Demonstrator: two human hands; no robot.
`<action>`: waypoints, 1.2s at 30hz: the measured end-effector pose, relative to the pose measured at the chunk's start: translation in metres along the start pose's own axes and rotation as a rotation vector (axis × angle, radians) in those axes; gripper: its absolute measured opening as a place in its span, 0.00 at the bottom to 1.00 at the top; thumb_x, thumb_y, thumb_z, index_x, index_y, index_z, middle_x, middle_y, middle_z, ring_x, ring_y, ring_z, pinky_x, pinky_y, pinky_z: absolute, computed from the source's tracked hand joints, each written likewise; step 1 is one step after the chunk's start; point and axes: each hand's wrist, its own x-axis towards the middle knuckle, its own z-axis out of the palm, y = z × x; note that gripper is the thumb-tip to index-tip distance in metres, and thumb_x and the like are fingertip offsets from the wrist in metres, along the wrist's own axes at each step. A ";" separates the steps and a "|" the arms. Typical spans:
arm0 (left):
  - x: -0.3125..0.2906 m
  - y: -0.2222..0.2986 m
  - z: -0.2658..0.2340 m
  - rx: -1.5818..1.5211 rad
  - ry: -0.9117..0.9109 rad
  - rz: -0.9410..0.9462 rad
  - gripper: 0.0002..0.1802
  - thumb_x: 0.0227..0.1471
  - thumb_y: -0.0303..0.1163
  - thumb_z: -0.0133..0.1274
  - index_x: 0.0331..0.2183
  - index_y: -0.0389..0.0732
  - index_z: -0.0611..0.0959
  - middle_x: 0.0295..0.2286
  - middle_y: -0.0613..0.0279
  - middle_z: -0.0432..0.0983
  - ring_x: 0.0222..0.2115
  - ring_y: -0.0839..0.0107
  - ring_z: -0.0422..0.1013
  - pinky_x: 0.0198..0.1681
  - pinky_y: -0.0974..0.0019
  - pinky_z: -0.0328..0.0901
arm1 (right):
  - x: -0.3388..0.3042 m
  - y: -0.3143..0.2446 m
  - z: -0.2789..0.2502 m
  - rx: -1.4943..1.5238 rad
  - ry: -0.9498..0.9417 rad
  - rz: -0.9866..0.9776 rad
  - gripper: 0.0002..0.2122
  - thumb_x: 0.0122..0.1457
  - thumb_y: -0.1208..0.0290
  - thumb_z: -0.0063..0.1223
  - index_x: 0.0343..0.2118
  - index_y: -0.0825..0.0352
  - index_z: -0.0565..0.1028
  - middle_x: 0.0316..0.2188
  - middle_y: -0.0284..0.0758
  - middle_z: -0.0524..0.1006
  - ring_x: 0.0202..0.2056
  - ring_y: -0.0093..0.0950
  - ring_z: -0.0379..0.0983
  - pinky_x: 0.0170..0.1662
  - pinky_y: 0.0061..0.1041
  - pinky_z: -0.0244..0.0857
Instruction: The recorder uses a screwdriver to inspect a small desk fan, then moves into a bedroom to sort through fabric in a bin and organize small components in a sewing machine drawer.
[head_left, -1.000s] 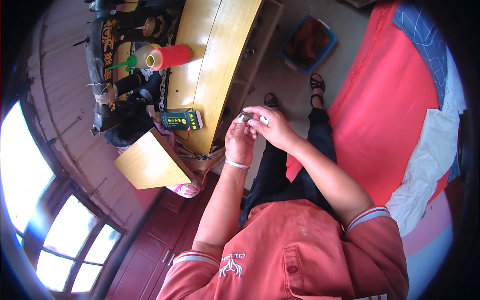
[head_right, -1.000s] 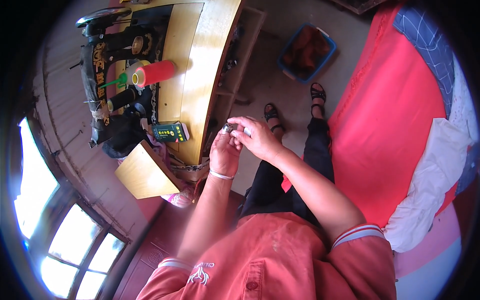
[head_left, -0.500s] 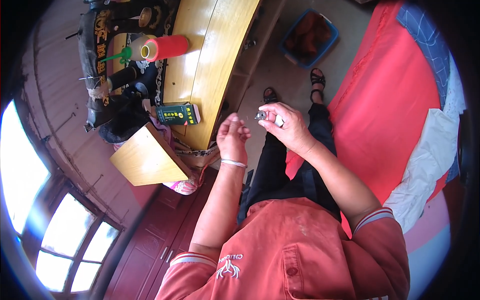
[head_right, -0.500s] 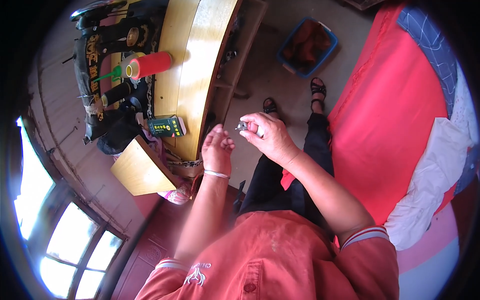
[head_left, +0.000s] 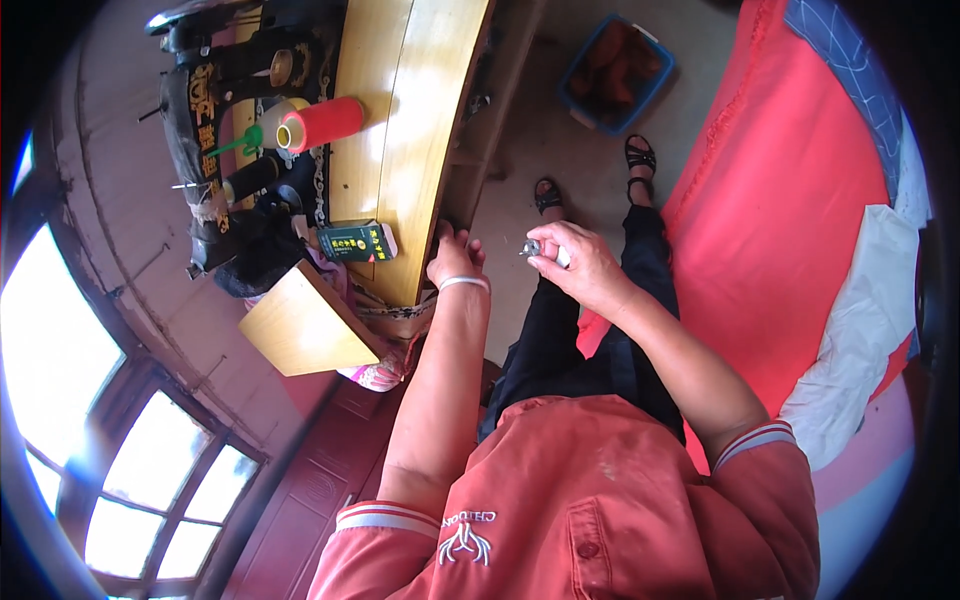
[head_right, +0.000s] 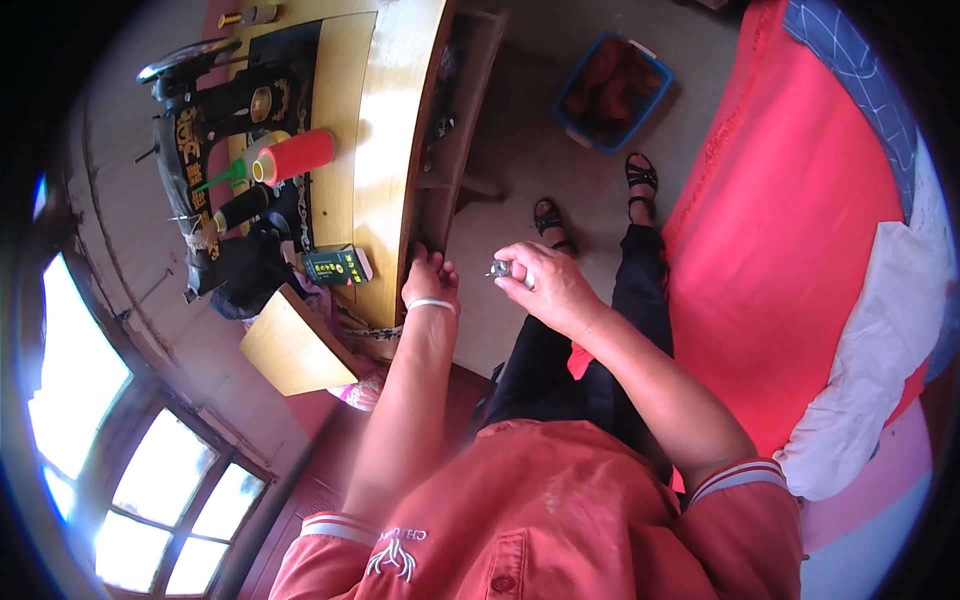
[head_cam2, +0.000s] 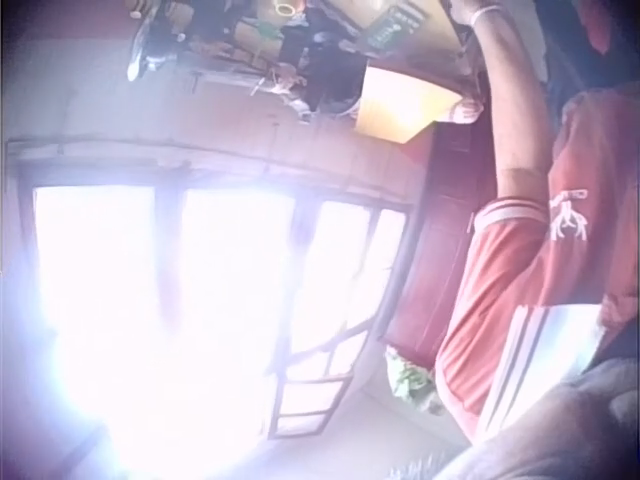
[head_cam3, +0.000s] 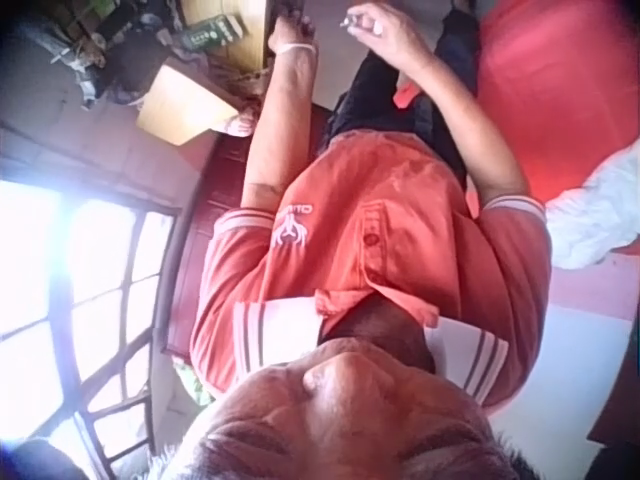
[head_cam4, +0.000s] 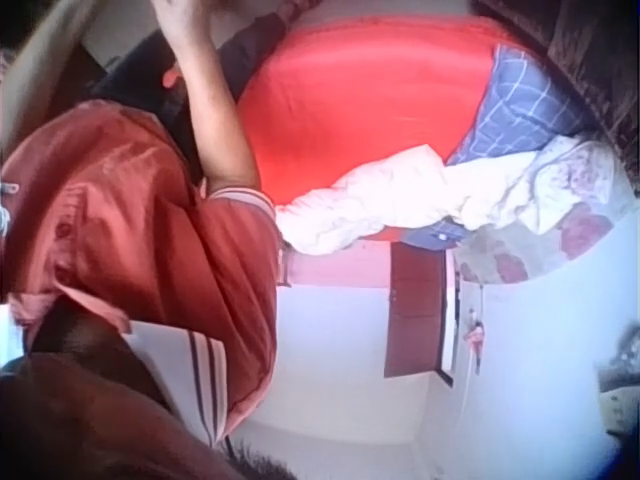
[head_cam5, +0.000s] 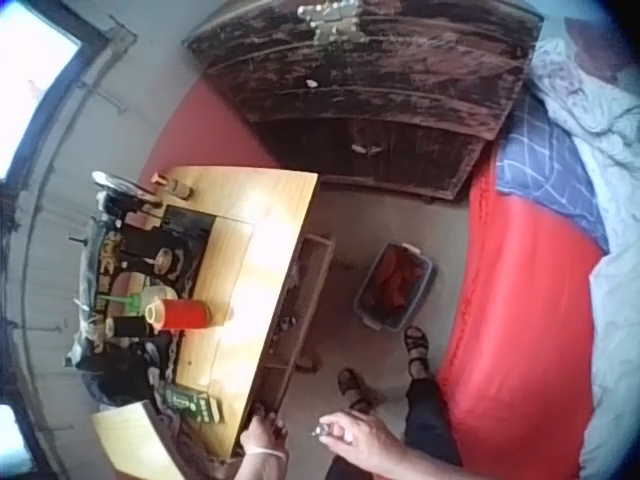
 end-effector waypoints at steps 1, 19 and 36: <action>-0.001 -0.002 -0.005 0.059 -0.030 0.030 0.22 0.48 0.42 0.56 0.35 0.35 0.70 0.25 0.61 0.72 0.16 0.72 0.67 0.16 0.72 0.62 | -0.001 0.000 -0.004 -0.005 0.018 0.005 0.13 0.47 0.75 0.58 0.37 0.66 0.71 0.23 0.34 0.71 0.25 0.29 0.70 0.31 0.26 0.65; -0.025 -0.002 -0.043 -0.311 -0.970 -0.184 0.12 0.55 0.31 0.48 0.43 0.44 0.72 0.30 0.65 0.72 0.29 0.74 0.69 0.34 0.73 0.67 | 0.007 -0.013 0.009 0.214 0.006 0.118 0.14 0.49 0.80 0.57 0.40 0.64 0.73 0.21 0.25 0.68 0.25 0.14 0.63 0.29 0.16 0.60; -0.028 0.006 -0.049 -0.214 -1.233 -0.258 0.12 0.54 0.30 0.44 0.42 0.40 0.73 0.39 0.59 0.72 0.38 0.70 0.69 0.42 0.67 0.65 | 0.016 -0.041 0.012 -0.052 -0.010 -0.093 0.15 0.45 0.81 0.57 0.39 0.67 0.72 0.25 0.35 0.71 0.25 0.27 0.70 0.31 0.25 0.67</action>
